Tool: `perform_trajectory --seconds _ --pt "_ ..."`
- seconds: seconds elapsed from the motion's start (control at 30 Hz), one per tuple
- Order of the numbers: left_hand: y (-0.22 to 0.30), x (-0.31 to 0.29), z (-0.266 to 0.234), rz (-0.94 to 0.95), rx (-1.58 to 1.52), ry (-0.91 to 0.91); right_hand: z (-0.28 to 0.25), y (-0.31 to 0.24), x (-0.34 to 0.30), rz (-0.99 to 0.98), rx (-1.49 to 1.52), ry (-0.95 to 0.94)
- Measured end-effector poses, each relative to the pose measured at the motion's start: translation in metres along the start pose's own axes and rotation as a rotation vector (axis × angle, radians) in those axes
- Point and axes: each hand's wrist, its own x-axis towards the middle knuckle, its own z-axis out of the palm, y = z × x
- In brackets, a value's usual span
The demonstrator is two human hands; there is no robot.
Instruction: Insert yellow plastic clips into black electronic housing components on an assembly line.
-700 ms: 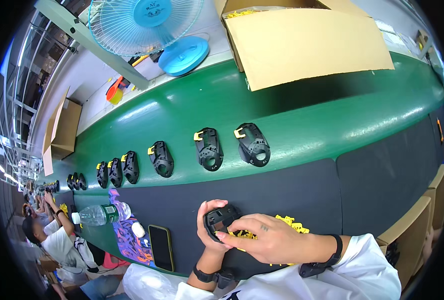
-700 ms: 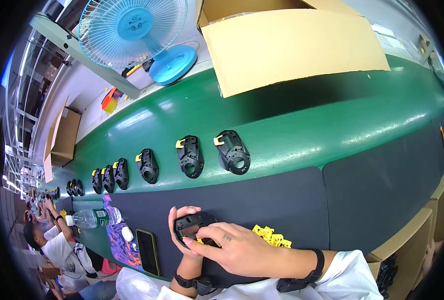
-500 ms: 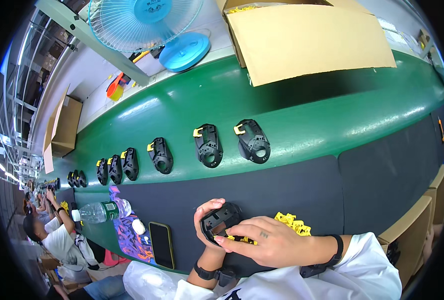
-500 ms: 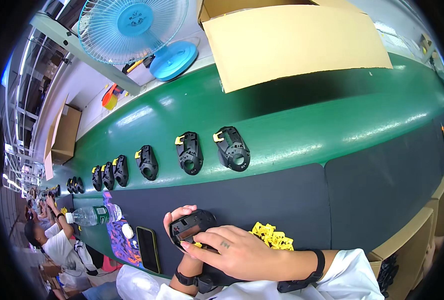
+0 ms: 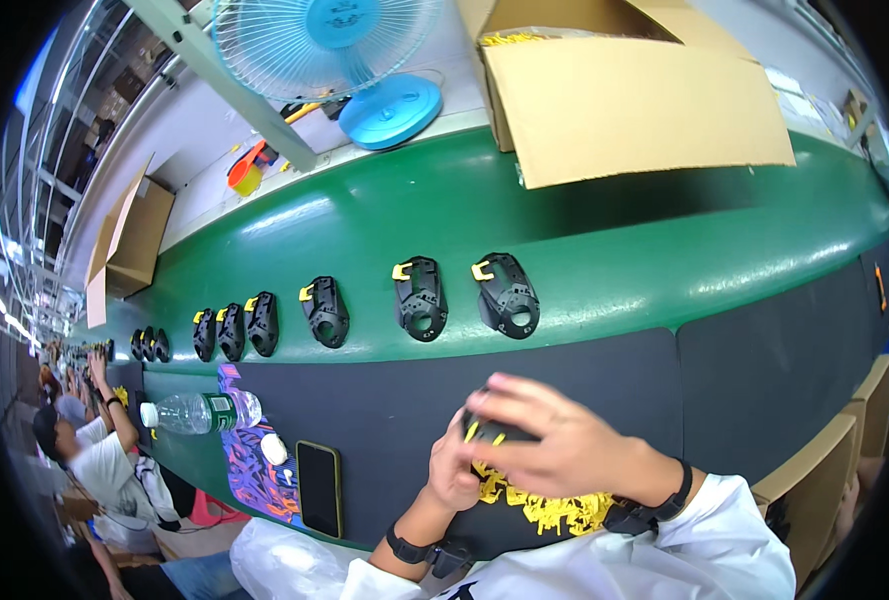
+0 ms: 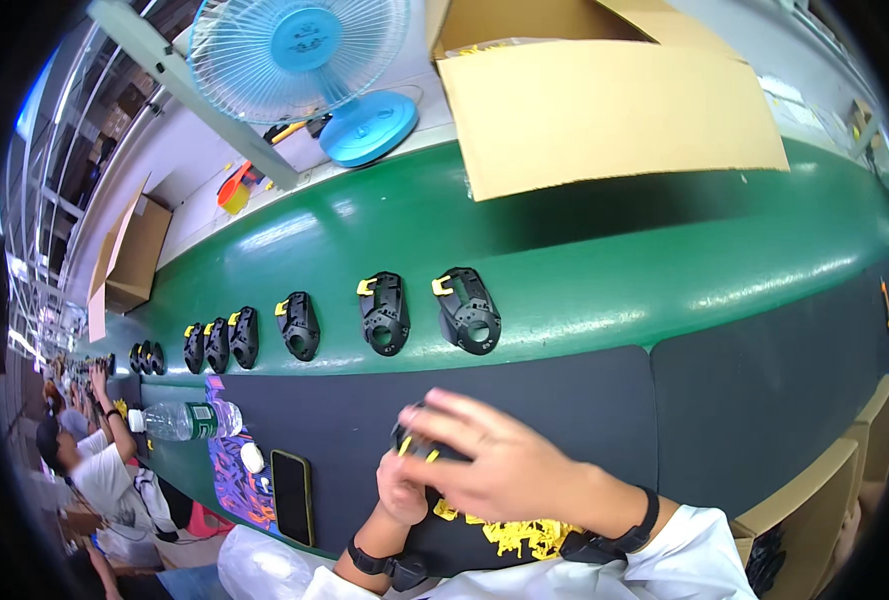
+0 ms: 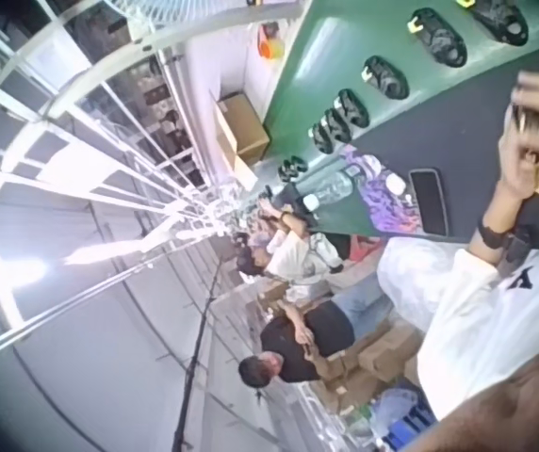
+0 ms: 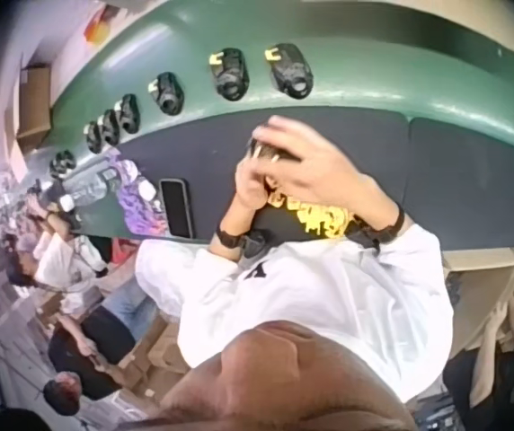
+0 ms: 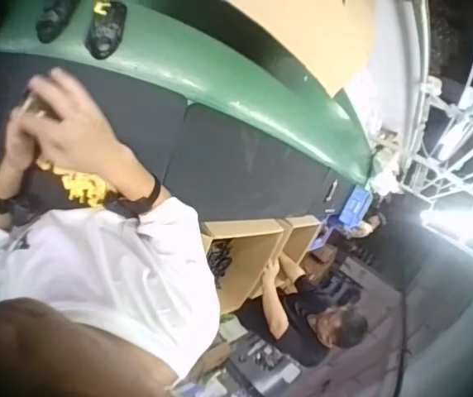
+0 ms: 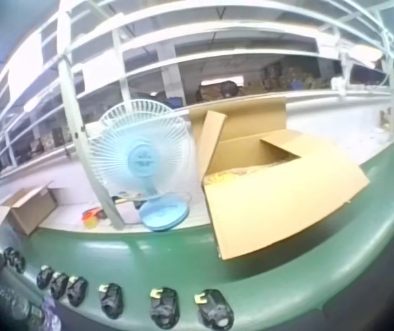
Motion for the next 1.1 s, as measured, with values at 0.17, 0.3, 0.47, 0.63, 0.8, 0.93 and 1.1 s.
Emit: perform_trajectory --seconds 0.17,0.3,0.47,0.63,0.8,0.93,1.1 --pt "0.015 0.01 0.001 -0.065 -0.146 0.196 -0.037 0.053 0.011 0.382 -0.385 0.18" --pt "0.015 0.016 0.0 -0.08 -0.156 0.221 -0.053 0.115 -0.006 0.628 -0.552 0.161" --pt "0.016 0.031 0.012 -0.016 0.046 0.227 -0.086 0.094 -0.035 0.646 -0.601 0.194" --pt "0.009 0.017 0.012 -0.061 0.001 0.295 -0.168 -0.009 -0.099 0.771 -0.641 0.194" --pt "0.017 0.017 0.022 -0.004 -0.054 0.206 -0.231 -0.151 -0.22 1.136 -0.911 0.505" --pt "0.017 0.02 0.022 -0.08 -0.016 0.271 -0.217 -0.231 -0.345 1.589 -0.654 1.026" --pt "0.009 0.034 0.023 -0.145 0.041 0.384 -0.175 -0.226 -0.496 1.872 -0.338 1.105"
